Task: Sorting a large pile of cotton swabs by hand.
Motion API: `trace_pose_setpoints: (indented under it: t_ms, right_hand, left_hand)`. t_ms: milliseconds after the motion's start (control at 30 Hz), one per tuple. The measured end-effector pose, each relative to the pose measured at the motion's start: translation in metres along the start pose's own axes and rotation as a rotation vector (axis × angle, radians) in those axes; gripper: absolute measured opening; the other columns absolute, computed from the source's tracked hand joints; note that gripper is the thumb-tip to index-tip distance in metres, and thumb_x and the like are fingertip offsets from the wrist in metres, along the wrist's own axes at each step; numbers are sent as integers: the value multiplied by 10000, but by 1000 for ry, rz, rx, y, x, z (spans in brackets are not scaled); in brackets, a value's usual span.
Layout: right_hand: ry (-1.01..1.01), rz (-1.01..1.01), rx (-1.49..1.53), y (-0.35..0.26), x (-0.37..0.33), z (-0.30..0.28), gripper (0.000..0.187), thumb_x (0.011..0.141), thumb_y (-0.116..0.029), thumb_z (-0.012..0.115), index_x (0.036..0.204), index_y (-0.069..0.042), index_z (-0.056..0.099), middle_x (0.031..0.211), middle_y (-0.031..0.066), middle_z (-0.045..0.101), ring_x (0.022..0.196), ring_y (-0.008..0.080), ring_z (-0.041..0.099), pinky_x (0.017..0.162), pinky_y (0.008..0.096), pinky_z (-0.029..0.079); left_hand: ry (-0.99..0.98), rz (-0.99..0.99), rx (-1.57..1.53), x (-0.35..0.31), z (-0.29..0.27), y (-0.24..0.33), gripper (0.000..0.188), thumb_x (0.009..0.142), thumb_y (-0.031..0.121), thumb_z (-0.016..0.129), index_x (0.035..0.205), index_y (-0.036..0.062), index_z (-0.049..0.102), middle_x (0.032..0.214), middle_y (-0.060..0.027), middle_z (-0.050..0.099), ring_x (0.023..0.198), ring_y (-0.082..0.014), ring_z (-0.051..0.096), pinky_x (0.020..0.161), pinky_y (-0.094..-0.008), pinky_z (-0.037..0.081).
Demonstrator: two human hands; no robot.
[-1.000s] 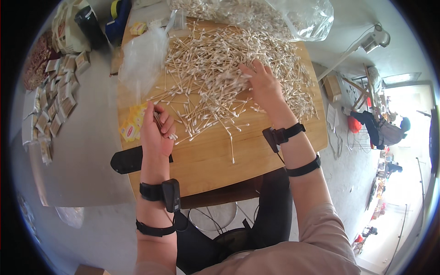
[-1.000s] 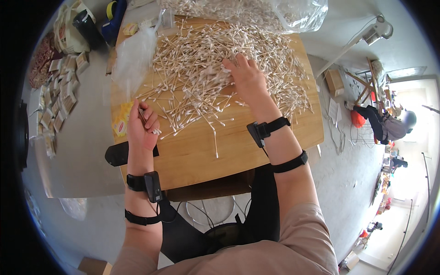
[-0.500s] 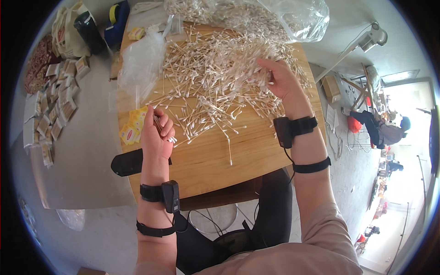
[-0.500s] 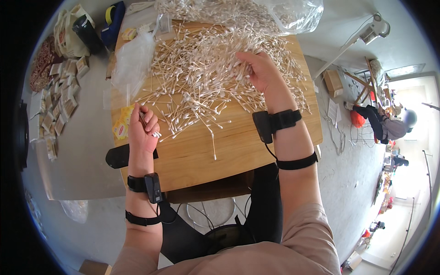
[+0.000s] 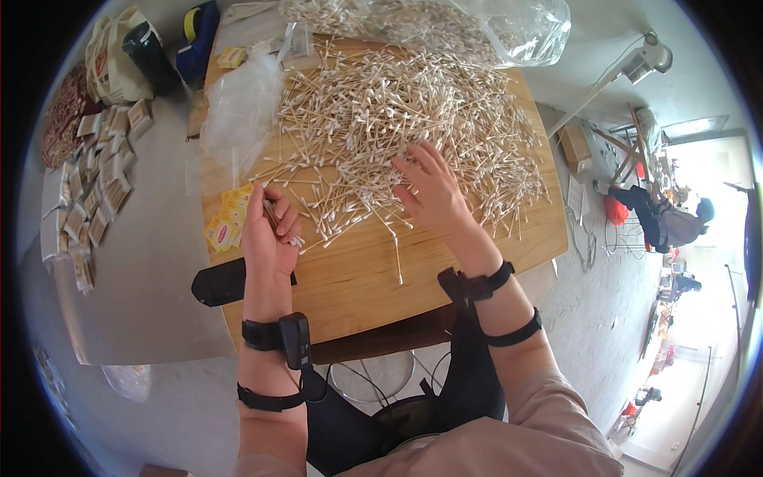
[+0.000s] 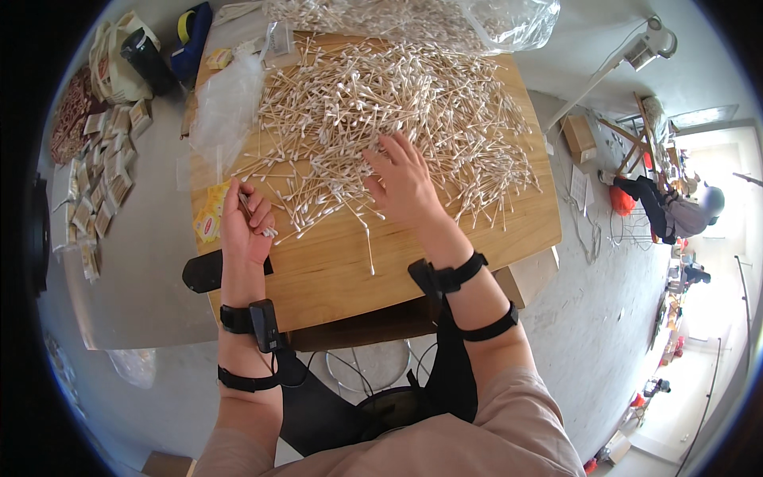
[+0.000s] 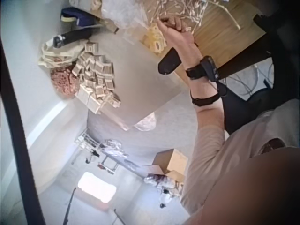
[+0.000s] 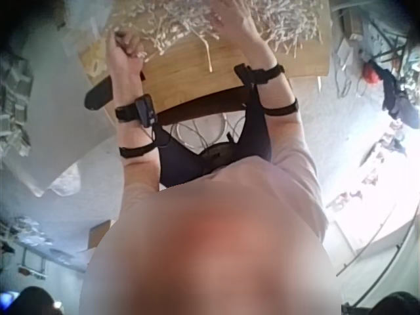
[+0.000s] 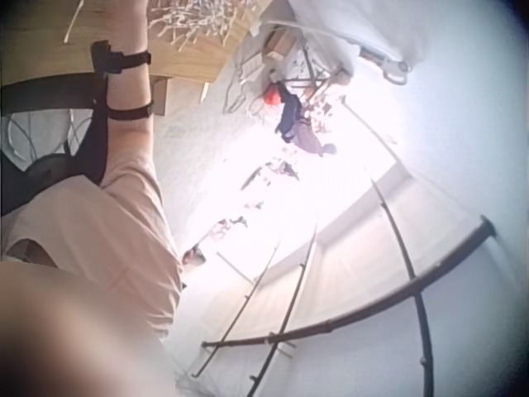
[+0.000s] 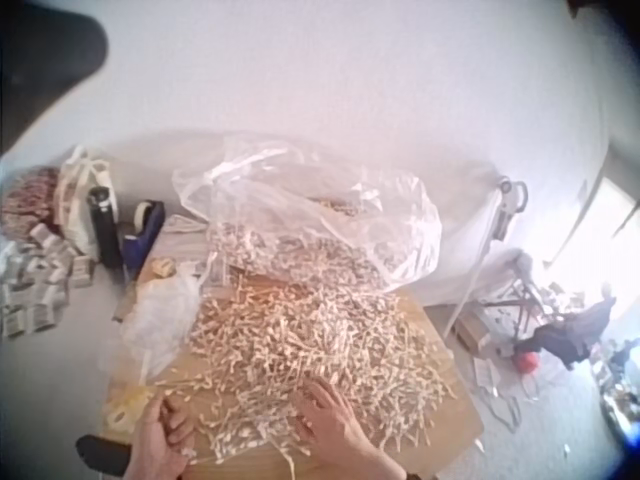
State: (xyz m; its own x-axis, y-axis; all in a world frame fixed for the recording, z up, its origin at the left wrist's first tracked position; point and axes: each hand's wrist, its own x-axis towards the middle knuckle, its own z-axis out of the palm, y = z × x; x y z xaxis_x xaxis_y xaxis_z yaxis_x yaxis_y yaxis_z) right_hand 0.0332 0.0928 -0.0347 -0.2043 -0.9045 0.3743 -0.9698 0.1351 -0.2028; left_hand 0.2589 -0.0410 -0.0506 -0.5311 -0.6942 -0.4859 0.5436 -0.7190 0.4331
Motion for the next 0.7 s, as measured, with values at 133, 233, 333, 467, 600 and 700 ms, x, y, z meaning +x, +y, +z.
trace_pose_setpoints:
  t_ms: [133,233,333,467,600,700]
  right_hand:
    - [59,113,128,-7,0,-11,189,797,-109,633,984,-84,653,1098,123,595,1063,324,539,884,406,467]
    - [85,232,106,4,28,-11,131,792,-74,619,913,-87,668,989,90,606,947,298,557,834,395,477]
    - [107,142,70,19,56,-3,156,774,-40,606,903,-102,670,910,66,583,893,270,545,795,385,481]
    - [-19,-12,-141,26,78,5,206,726,2,593,884,-115,651,903,58,565,953,250,534,800,359,490]
    - [-53,-109,-208,35,85,0,213,707,7,597,876,-118,636,923,47,571,955,236,544,798,346,498]
    - [72,-22,-39,35,85,-3,159,723,-28,639,860,-105,654,910,46,581,889,220,564,759,328,494]
  left_hand:
    - [30,-3,9,-2,4,1,295,962,356,468,810,105,500,593,16,390,440,-65,304,367,-198,212]
    - [-21,-18,-47,0,0,-2,295,966,349,461,810,103,501,597,13,397,441,-66,306,366,-198,212]
    - [-38,-45,-72,2,-1,-5,295,970,345,453,810,102,503,599,13,403,440,-66,307,366,-198,214]
    - [-45,-59,-78,2,-3,-3,296,972,342,445,809,103,507,596,16,408,434,-66,309,367,-197,217]
    - [-85,-71,-84,0,1,-3,292,982,324,421,806,105,501,598,19,395,438,-60,311,357,-187,226]
    - [-83,-71,-74,-1,-1,-2,296,985,324,413,804,109,507,600,20,400,435,-60,311,359,-188,226]
